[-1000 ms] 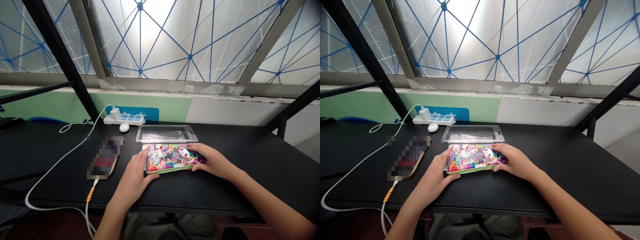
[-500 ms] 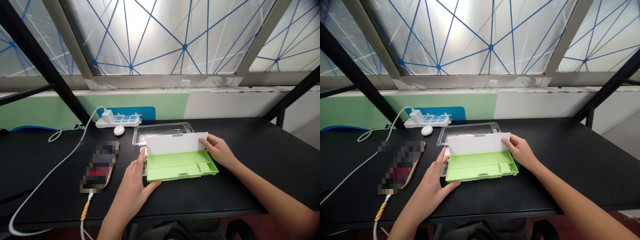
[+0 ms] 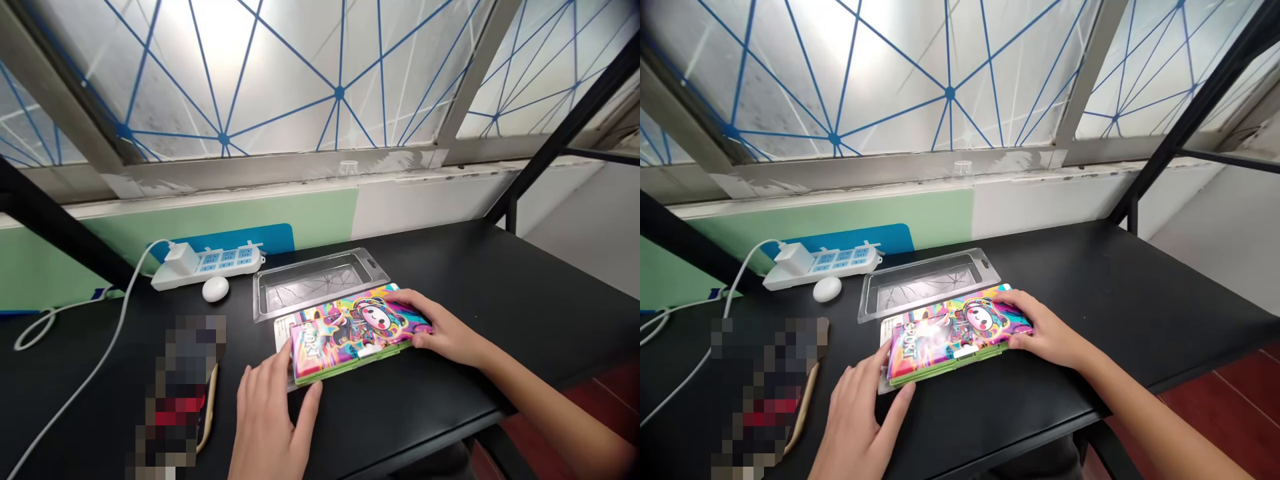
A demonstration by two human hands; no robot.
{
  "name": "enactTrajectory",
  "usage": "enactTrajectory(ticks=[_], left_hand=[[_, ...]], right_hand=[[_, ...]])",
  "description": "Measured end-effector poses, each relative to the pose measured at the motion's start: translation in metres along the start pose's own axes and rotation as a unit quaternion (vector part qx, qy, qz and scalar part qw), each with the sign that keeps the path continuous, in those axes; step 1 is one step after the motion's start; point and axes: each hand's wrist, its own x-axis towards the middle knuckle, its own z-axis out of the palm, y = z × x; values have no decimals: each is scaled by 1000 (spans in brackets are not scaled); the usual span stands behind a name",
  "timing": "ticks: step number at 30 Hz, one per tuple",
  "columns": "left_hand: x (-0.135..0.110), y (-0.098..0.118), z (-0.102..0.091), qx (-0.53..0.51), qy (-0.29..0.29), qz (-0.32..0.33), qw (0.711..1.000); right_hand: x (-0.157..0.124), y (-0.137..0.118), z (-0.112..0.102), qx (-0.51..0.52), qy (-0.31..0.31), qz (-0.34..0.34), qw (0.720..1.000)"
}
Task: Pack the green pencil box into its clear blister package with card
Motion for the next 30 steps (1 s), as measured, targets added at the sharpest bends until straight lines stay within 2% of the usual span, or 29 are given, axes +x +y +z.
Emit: enactTrajectory(ticks=[4, 6, 11, 17, 23, 26, 30], left_hand=[[0, 0, 3, 35, 5, 14, 999], [2, 4, 2, 41, 8, 11, 999], [8, 11, 2, 49, -41, 2, 998], [13, 9, 6, 67, -39, -5, 997], [13, 20, -9, 24, -41, -28, 998], [12, 23, -13, -5, -31, -38, 999], [14, 21, -9, -22, 7, -22, 999]], right_hand=[[9, -2, 1, -61, -5, -13, 998], [11, -5, 0, -91, -22, -29, 995], [8, -8, -6, -167, -78, -35, 982], [2, -1, -17, -194, -125, -85, 969], [-2, 2, -13, -147, -64, -108, 981], [-1, -1, -10, -99, -26, -81, 991], [9, -8, -7, -26, 22, -30, 999]])
